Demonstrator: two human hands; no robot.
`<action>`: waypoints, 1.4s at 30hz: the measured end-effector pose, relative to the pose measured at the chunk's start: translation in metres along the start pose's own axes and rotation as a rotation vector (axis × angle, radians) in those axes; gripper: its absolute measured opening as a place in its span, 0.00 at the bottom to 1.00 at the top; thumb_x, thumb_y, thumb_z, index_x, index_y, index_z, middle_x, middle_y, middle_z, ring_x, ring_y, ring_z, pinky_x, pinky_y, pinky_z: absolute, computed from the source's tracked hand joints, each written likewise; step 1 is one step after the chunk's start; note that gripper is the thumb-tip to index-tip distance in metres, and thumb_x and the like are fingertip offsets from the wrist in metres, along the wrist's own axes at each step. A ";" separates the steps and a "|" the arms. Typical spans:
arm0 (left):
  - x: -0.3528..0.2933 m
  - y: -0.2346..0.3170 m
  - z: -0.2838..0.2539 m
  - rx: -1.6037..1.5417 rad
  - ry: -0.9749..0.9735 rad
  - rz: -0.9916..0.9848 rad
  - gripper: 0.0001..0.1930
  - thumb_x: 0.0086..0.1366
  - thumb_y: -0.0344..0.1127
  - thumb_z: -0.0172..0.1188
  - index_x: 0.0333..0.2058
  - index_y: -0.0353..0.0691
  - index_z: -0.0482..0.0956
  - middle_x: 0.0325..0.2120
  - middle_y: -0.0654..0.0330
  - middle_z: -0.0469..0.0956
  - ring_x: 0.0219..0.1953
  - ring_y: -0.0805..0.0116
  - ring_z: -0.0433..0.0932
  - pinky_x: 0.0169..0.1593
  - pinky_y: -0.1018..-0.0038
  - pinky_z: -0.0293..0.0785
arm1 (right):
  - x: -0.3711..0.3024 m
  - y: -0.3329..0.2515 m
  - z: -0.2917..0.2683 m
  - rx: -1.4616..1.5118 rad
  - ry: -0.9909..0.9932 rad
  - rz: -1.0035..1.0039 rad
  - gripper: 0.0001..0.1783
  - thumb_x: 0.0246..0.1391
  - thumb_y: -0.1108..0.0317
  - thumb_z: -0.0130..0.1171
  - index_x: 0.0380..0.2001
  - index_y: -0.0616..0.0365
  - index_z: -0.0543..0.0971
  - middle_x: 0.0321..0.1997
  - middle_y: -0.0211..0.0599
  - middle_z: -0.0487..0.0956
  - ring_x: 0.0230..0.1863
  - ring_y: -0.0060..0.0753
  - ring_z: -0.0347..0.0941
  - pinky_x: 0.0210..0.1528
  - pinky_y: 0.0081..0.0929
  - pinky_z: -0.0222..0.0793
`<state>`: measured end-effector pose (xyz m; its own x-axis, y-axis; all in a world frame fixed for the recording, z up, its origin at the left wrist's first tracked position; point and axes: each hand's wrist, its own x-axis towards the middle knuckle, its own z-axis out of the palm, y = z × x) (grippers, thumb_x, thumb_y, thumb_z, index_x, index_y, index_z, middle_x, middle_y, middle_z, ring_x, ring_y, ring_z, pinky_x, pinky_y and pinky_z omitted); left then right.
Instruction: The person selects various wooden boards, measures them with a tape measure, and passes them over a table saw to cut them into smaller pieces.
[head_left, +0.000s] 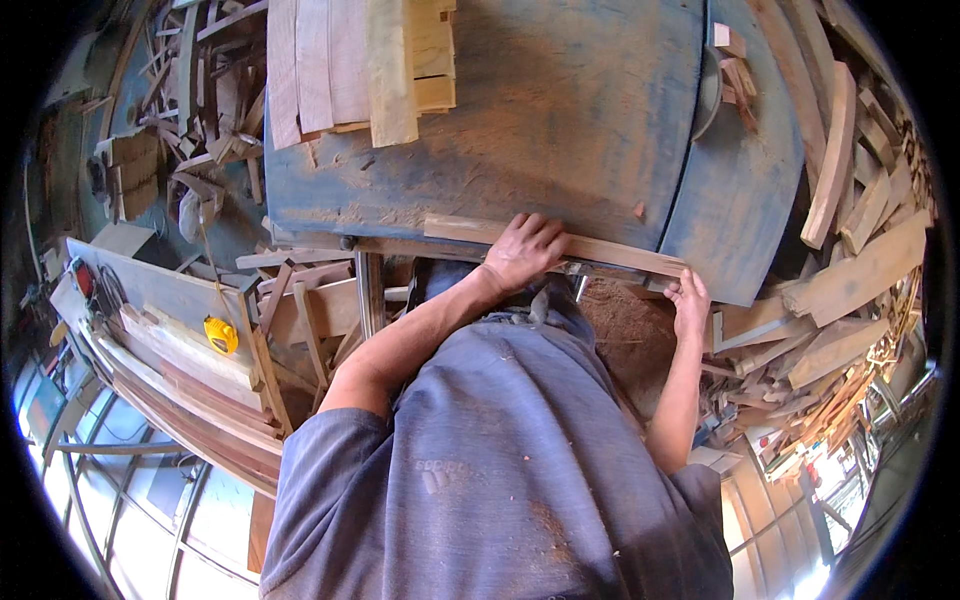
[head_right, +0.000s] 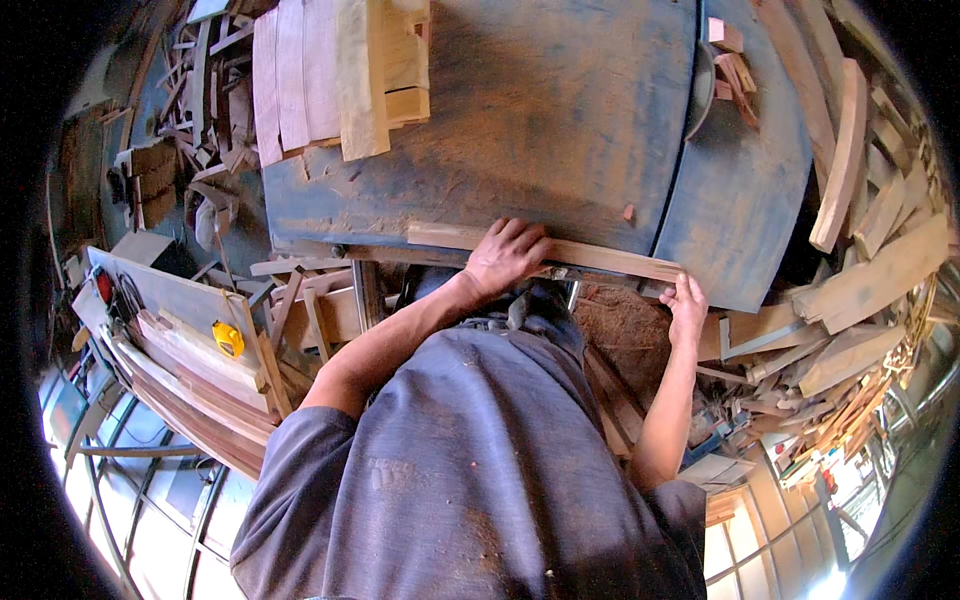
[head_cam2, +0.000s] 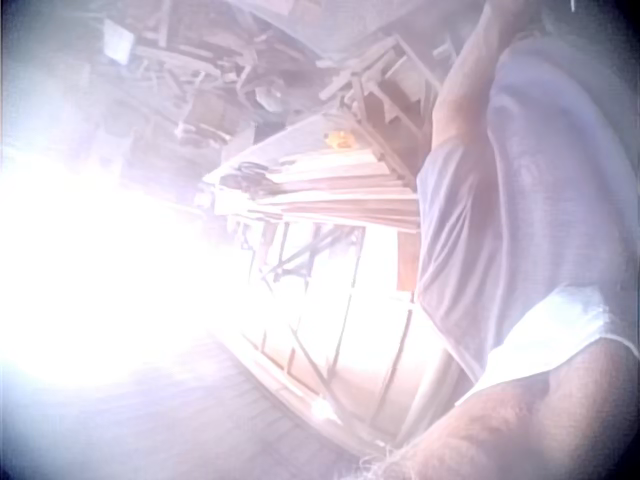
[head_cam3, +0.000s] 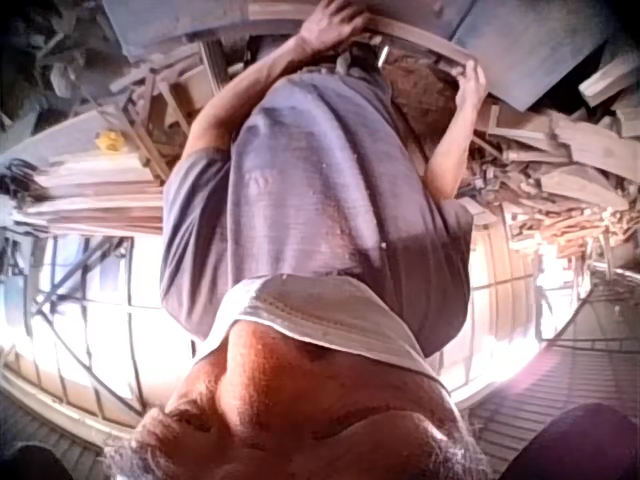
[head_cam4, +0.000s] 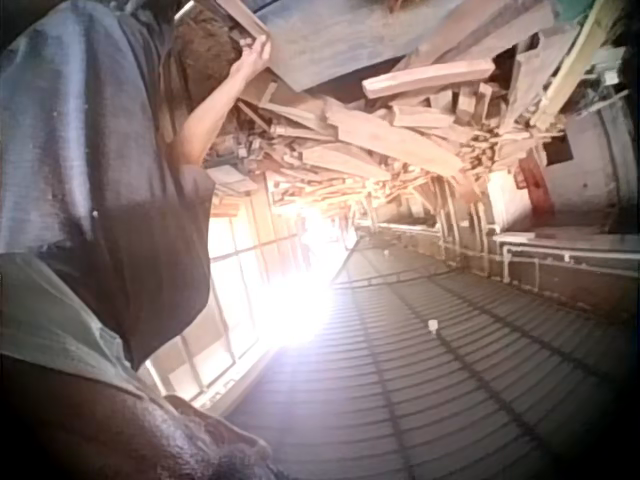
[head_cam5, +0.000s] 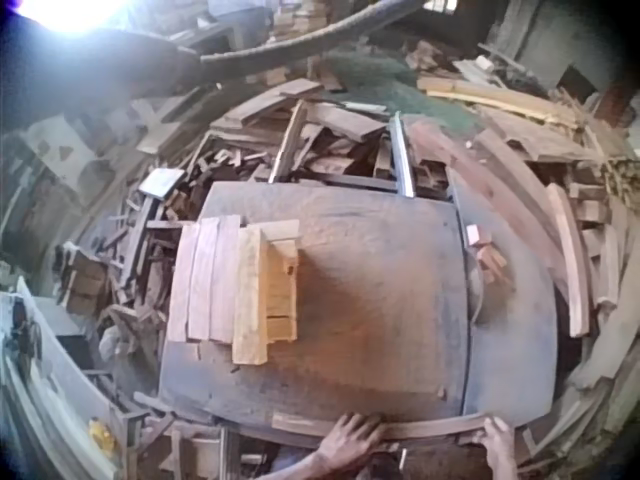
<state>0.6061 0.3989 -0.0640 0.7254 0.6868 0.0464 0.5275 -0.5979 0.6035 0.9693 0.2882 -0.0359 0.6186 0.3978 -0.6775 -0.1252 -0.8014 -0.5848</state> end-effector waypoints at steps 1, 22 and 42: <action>0.003 -0.001 0.002 -0.001 0.010 0.024 0.18 0.57 0.48 0.64 0.42 0.45 0.77 0.45 0.60 0.77 0.47 0.57 0.73 0.50 0.62 0.69 | -0.006 -0.008 0.001 -0.072 0.065 0.013 0.21 0.65 0.59 0.59 0.52 0.64 0.79 0.42 0.37 0.81 0.35 0.25 0.76 0.41 0.26 0.77; 0.085 -0.062 -0.043 0.231 0.094 0.092 0.19 0.52 0.44 0.70 0.42 0.44 0.80 0.41 0.62 0.80 0.44 0.57 0.76 0.49 0.61 0.72 | -0.076 -0.089 0.215 -1.083 0.029 -1.234 0.26 0.57 0.67 0.52 0.57 0.74 0.72 0.64 0.59 0.70 0.67 0.55 0.62 0.72 0.46 0.56; 0.107 -0.062 -0.042 0.210 0.147 0.003 0.13 0.52 0.36 0.68 0.36 0.40 0.79 0.37 0.55 0.82 0.41 0.55 0.80 0.51 0.62 0.70 | -0.055 -0.093 0.230 -1.041 0.122 -1.261 0.27 0.57 0.69 0.51 0.59 0.74 0.70 0.67 0.60 0.67 0.70 0.56 0.61 0.73 0.45 0.53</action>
<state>0.6324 0.5272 -0.0630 0.6630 0.7285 0.1723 0.6172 -0.6622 0.4250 0.7682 0.4438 -0.0470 -0.0205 0.9992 0.0334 0.9900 0.0250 -0.1390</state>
